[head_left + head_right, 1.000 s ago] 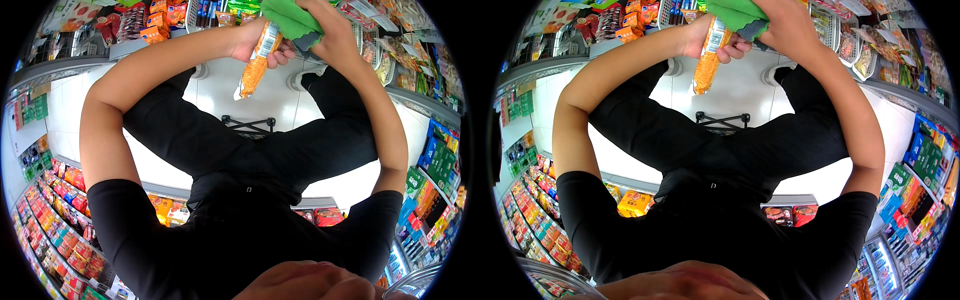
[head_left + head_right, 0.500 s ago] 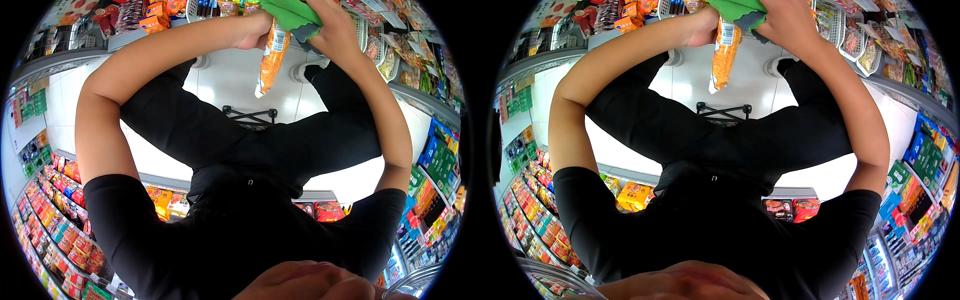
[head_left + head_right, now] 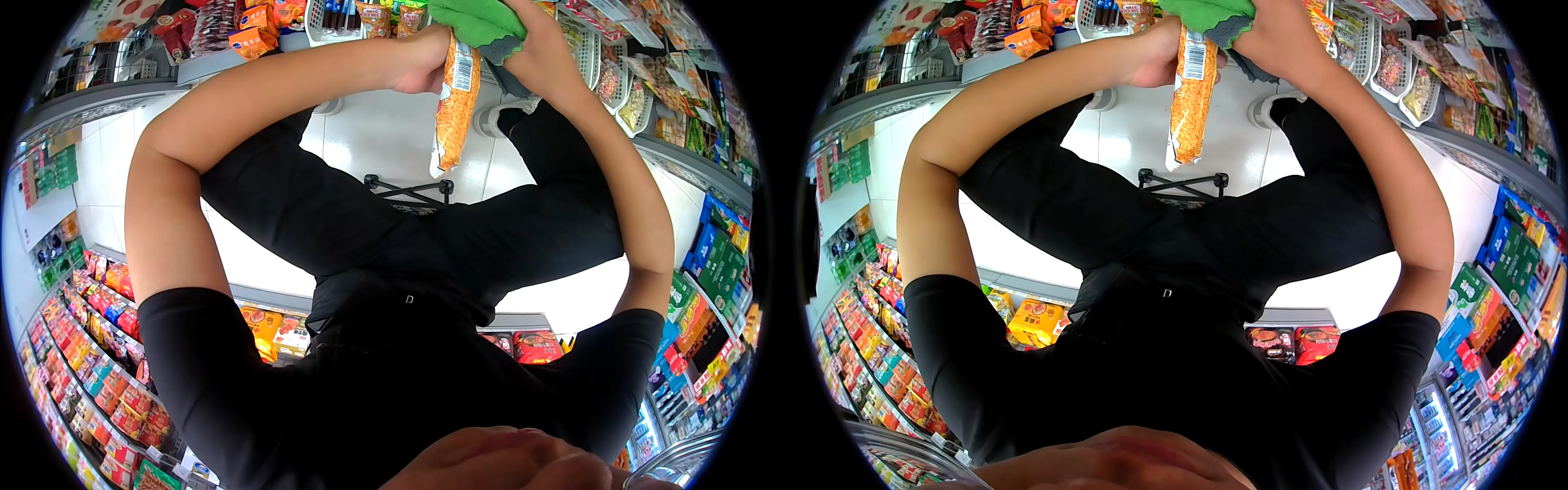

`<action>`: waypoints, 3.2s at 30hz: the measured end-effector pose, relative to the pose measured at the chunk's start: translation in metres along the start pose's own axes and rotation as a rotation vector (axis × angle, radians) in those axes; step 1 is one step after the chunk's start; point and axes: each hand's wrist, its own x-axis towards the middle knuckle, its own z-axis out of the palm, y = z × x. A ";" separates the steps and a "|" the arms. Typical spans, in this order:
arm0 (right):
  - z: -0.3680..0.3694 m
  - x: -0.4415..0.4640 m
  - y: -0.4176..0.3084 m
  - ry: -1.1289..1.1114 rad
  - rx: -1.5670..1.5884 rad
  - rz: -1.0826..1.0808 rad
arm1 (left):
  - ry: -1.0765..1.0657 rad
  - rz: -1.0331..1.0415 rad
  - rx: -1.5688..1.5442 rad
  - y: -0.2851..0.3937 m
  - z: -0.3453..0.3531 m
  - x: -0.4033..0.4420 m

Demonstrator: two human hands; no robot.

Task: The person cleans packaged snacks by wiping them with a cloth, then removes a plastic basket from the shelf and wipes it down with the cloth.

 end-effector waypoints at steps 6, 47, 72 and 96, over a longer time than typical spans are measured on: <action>-0.001 0.003 0.020 0.045 -0.036 -0.052 | -0.026 -0.040 -0.100 0.007 -0.002 0.002; -0.015 -0.003 -0.001 -0.200 -0.457 -0.182 | -0.221 0.144 -0.363 0.019 -0.052 0.047; -0.034 -0.003 0.020 0.002 -0.423 -0.246 | -0.511 0.300 -0.439 0.044 -0.039 0.028; -0.070 -0.011 0.117 -0.321 -0.557 0.018 | -0.343 0.321 0.205 0.061 -0.049 0.006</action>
